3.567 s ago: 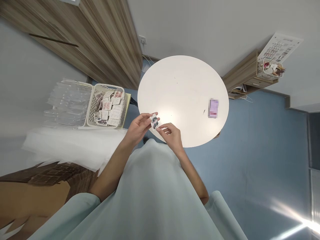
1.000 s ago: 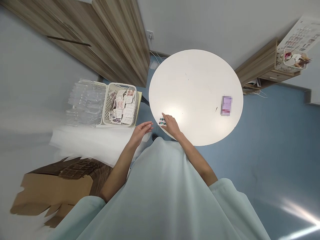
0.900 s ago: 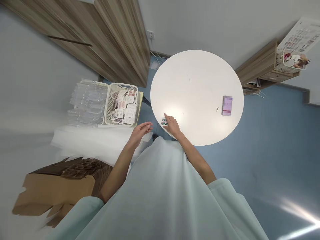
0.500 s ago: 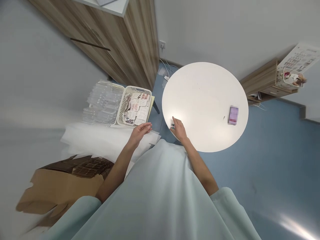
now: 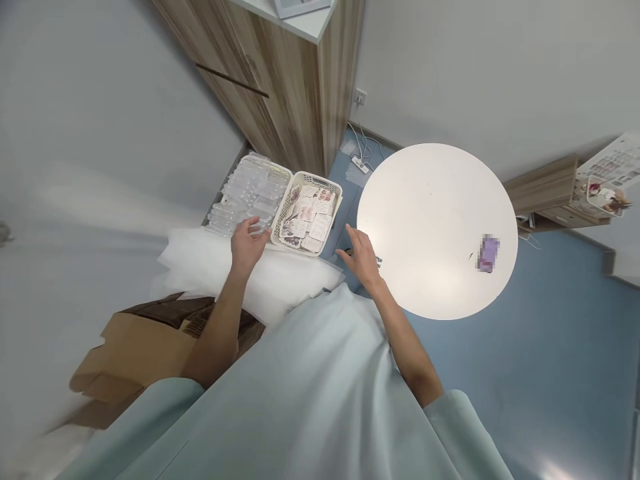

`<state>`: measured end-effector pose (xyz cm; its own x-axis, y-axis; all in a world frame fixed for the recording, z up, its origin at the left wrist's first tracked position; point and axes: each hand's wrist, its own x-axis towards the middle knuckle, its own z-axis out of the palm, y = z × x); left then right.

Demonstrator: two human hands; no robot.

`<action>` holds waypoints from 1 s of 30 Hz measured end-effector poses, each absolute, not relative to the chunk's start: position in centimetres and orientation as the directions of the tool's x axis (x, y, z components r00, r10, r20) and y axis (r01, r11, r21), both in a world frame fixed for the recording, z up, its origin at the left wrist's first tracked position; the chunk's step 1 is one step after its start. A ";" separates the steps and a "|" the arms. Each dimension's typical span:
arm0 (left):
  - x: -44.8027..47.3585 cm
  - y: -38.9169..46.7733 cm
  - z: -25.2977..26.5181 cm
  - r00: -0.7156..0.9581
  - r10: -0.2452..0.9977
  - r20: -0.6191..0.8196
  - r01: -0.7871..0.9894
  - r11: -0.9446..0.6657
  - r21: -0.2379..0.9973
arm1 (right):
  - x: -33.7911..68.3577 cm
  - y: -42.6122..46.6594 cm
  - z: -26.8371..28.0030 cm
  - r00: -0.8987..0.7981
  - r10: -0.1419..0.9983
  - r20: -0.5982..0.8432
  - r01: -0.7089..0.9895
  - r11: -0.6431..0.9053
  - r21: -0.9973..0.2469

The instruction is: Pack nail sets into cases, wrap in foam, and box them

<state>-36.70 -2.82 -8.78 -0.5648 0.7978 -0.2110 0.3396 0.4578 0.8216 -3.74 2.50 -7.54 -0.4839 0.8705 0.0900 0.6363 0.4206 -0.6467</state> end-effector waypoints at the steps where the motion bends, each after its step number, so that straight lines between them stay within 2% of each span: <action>1: -37.7 -2.5 -9.2 -0.581 0.796 -0.168 0.426 0.473 0.771 | -4.2 2.4 -7.3 -0.492 0.866 0.091 0.633 0.428 -0.646; 3: -39.2 -1.8 -10.0 -0.573 0.812 -0.106 0.569 0.488 0.662 | -5.1 2.3 -6.9 -0.509 0.856 0.095 0.625 0.443 -0.643; 6: -40.6 -0.3 -11.2 -0.534 0.838 -0.108 0.674 0.500 0.544 | -5.9 2.1 -6.2 -0.507 0.857 0.093 0.631 0.443 -0.637; 14: -41.1 2.4 -12.0 -0.519 0.827 -0.217 0.716 0.559 0.418 | -6.3 1.5 -4.4 -0.439 0.896 0.062 0.677 0.376 -0.632; 24: -40.6 2.8 -10.9 -0.560 0.804 -0.201 0.723 0.592 0.356 | -5.7 1.3 -4.1 -0.424 0.903 0.063 0.675 0.362 -0.643; 30: -39.4 -0.3 -6.5 -0.577 0.794 -0.188 0.684 0.597 0.419 | -4.8 1.6 -4.0 -0.443 0.891 0.099 0.603 0.378 -0.703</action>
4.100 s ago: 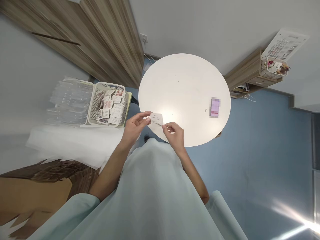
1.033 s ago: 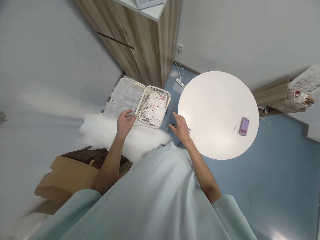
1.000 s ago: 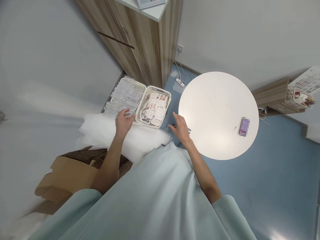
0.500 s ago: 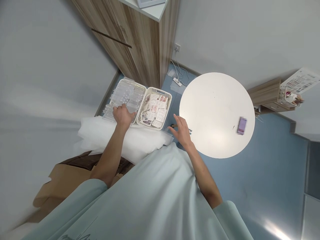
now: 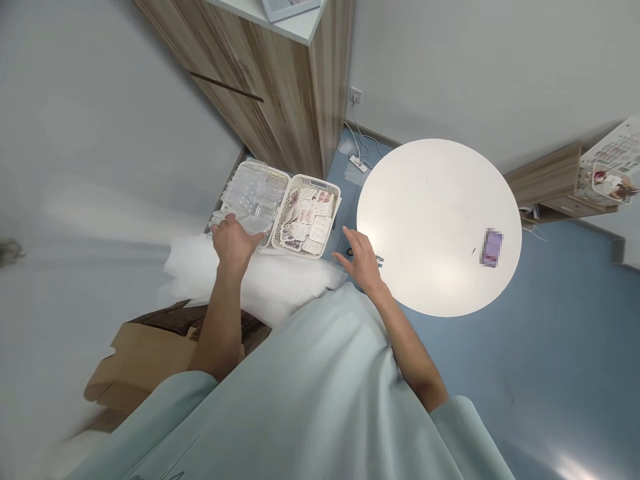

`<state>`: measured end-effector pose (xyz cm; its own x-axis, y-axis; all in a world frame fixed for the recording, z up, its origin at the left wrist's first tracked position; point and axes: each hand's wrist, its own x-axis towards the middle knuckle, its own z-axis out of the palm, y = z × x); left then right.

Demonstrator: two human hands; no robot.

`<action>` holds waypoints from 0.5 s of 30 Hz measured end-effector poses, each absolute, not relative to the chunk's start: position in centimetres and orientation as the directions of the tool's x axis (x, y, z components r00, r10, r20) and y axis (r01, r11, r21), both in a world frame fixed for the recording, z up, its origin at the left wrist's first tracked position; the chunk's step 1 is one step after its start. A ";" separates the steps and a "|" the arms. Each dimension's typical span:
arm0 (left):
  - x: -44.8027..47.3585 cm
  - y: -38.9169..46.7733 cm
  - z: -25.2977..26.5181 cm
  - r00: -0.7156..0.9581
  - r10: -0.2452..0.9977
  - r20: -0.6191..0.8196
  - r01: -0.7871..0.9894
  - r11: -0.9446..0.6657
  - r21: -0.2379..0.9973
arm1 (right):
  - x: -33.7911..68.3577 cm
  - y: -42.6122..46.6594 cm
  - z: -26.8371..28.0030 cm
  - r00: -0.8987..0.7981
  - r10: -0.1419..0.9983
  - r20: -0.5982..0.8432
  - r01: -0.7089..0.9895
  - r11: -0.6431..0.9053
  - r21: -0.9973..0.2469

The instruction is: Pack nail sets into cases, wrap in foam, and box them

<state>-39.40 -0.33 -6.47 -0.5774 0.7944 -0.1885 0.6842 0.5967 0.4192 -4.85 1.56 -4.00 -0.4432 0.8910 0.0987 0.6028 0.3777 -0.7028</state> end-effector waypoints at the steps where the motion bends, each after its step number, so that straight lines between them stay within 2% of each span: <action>1: -38.7 -1.0 -5.5 -0.559 0.809 -0.180 0.683 0.573 0.454 | -4.7 1.5 -3.9 -0.444 0.891 0.098 0.591 0.373 -0.715; 5: -33.9 -3.0 -1.6 -0.426 0.888 -0.173 0.622 0.427 0.657 | -3.7 1.3 -2.9 -0.411 0.905 0.105 0.517 0.327 -0.791; 8: -28.8 -3.4 0.6 -0.332 0.930 -0.158 0.517 0.320 0.794 | -2.1 1.1 -1.9 -0.356 0.932 0.072 0.417 0.227 -0.880; 11: -23.6 -3.1 1.9 -0.236 0.958 -0.160 0.439 0.252 0.862 | 0.6 1.4 -1.0 -0.281 0.957 -0.076 0.333 0.023 -0.943; 15: -17.5 -2.3 2.6 -0.071 0.988 -0.138 0.397 0.155 0.905 | 5.8 2.1 -0.2 -0.238 0.939 -0.249 0.227 -0.195 -0.954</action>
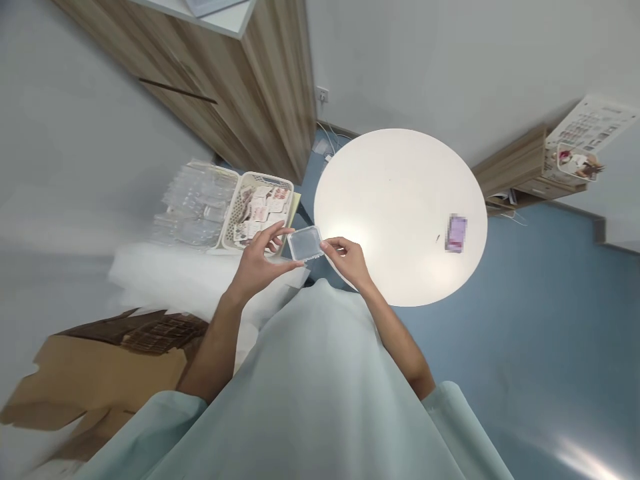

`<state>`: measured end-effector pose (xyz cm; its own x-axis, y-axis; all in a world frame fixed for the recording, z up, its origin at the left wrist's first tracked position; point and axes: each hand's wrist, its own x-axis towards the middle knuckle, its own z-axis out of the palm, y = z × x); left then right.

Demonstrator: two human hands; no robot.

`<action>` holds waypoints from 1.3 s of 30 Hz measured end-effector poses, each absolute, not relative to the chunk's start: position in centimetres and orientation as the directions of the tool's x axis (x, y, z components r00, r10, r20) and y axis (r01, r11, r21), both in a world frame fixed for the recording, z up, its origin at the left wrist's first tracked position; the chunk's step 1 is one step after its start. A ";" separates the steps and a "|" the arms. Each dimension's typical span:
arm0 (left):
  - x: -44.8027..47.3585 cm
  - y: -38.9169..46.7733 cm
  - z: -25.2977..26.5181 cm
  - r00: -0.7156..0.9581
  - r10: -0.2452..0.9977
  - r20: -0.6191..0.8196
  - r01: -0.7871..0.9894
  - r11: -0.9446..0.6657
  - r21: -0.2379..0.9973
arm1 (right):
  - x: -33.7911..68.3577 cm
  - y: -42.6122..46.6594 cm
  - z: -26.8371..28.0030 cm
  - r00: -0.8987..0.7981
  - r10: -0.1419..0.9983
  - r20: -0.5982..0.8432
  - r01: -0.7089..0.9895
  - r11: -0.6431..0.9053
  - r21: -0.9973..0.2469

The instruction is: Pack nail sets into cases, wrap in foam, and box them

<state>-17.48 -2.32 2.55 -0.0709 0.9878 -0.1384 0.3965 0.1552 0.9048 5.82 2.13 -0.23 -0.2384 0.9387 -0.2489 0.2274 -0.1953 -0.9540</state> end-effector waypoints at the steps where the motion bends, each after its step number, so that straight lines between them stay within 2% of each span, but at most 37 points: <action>1: -16.1 -2.1 2.5 -0.032 0.991 -0.128 0.394 0.130 0.910 | 7.2 2.3 -0.1 -0.232 0.934 -0.271 0.207 -0.224 -0.952; 9: -7.0 -0.9 1.9 0.223 0.962 -0.158 0.434 0.047 0.900 | 16.5 2.1 0.2 -0.147 0.921 -0.362 0.150 -0.341 -0.928; 12: -4.5 -0.8 1.7 0.238 0.952 -0.192 0.409 0.080 0.909 | 18.7 1.5 -0.2 -0.106 0.930 -0.352 0.160 -0.334 -0.929; 14: -3.0 -0.7 1.3 0.175 0.960 -0.221 0.373 0.143 0.917 | 19.7 1.0 -0.5 -0.056 0.954 -0.293 0.197 -0.277 -0.940; 16: -1.6 -0.6 0.6 0.054 0.956 -0.290 0.297 0.262 0.918 | 20.4 0.4 -0.8 -0.007 0.983 -0.185 0.276 -0.176 -0.945; 18: -0.5 -0.5 -0.3 -0.013 0.905 -0.425 0.158 0.422 0.893 | 21.0 -0.3 -0.9 0.008 0.998 -0.061 0.370 -0.059 -0.927; 21: 0.7 -0.3 -1.5 0.150 0.781 -0.606 -0.064 0.619 0.782 | 21.6 -1.4 -1.1 -0.042 0.997 0.065 0.460 0.077 -0.884; 24: 1.6 -0.4 -2.1 0.337 0.723 -0.603 -0.215 0.683 0.698 | 22.3 -2.3 -1.5 -0.097 0.989 0.108 0.508 0.142 -0.849; 30: 2.8 -0.9 -2.5 0.347 0.762 -0.547 -0.343 0.646 0.682 | 22.8 -3.3 -2.2 -0.135 0.980 0.148 0.510 0.197 -0.837; 34: 2.2 -1.0 -2.5 0.318 0.809 -0.494 -0.356 0.585 0.728 | 22.5 -3.3 -1.6 -0.185 0.976 0.113 0.525 0.195 -0.828; 39: 0.0 -0.8 -2.2 0.251 0.837 -0.486 -0.188 0.534 0.824 | 22.3 -2.4 -0.9 -0.235 0.965 -0.121 0.498 0.012 -0.867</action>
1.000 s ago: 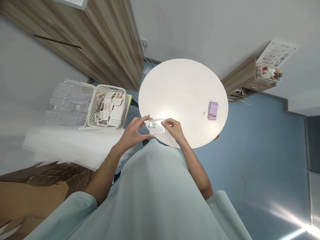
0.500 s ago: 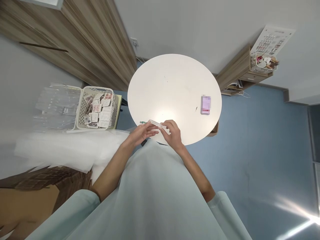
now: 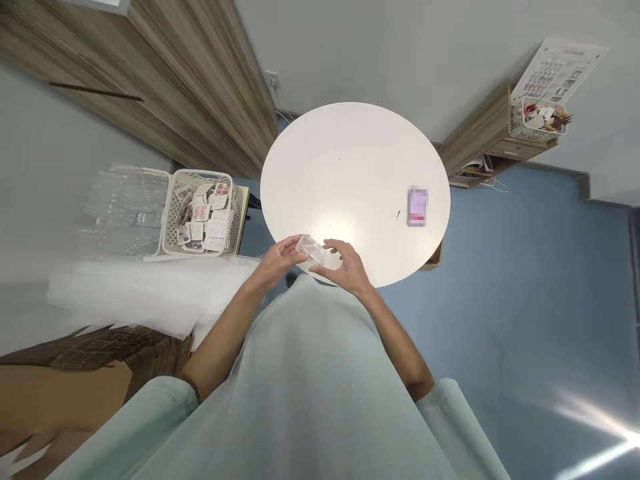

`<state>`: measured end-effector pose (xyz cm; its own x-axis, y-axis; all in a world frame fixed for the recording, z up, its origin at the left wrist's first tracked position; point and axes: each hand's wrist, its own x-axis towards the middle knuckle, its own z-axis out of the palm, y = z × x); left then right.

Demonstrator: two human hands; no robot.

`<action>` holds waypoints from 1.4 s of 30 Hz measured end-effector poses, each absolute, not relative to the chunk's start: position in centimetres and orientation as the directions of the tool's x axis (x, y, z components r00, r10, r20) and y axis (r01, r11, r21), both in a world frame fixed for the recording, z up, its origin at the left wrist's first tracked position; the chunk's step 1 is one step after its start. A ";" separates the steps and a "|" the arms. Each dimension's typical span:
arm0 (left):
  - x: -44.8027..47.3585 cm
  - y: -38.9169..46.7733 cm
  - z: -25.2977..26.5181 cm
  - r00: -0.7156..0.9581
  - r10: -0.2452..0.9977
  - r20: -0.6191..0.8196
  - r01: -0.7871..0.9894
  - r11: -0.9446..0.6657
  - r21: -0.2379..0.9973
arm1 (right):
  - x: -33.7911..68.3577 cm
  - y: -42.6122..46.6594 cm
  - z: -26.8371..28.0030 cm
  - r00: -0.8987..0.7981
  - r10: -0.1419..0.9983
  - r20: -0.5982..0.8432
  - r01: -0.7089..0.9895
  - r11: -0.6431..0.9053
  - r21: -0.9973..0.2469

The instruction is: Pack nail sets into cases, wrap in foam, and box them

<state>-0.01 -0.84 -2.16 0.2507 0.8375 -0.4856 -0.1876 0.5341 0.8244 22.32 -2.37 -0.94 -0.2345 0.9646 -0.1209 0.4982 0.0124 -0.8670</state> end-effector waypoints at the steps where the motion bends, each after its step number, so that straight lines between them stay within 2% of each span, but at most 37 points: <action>1: -0.5 -0.8 -2.0 0.255 0.835 -0.487 -0.154 0.533 0.832 | 22.2 -2.2 -1.0 -0.251 0.954 -0.167 0.488 -0.024 -0.873; 6: -2.5 -0.7 -1.3 0.320 0.805 -0.499 -0.071 0.545 0.835 | 20.8 -2.2 -1.4 -0.336 0.912 -0.236 0.444 -0.068 -0.894; 17: -5.6 -1.5 -2.5 0.379 0.772 -0.511 -0.005 0.554 0.833 | 18.3 -3.3 -1.8 -0.348 0.888 -0.301 0.404 -0.148 -0.903; 29: -6.7 -1.8 -2.7 0.401 0.771 -0.494 0.036 0.526 0.850 | 17.6 -4.2 -2.3 -0.365 0.892 -0.266 0.462 -0.074 -0.884; 42: -6.6 -2.0 -3.2 0.488 0.734 -0.472 0.074 0.504 0.861 | 18.1 -5.6 -3.0 -0.382 0.863 -0.329 0.520 -0.093 -0.849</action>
<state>-6.55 -1.99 -3.16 0.4881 0.7344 -0.4716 0.0736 0.5038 0.8607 18.09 -5.59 -2.95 -0.3825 0.8633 -0.3292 0.5204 -0.0932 -0.8488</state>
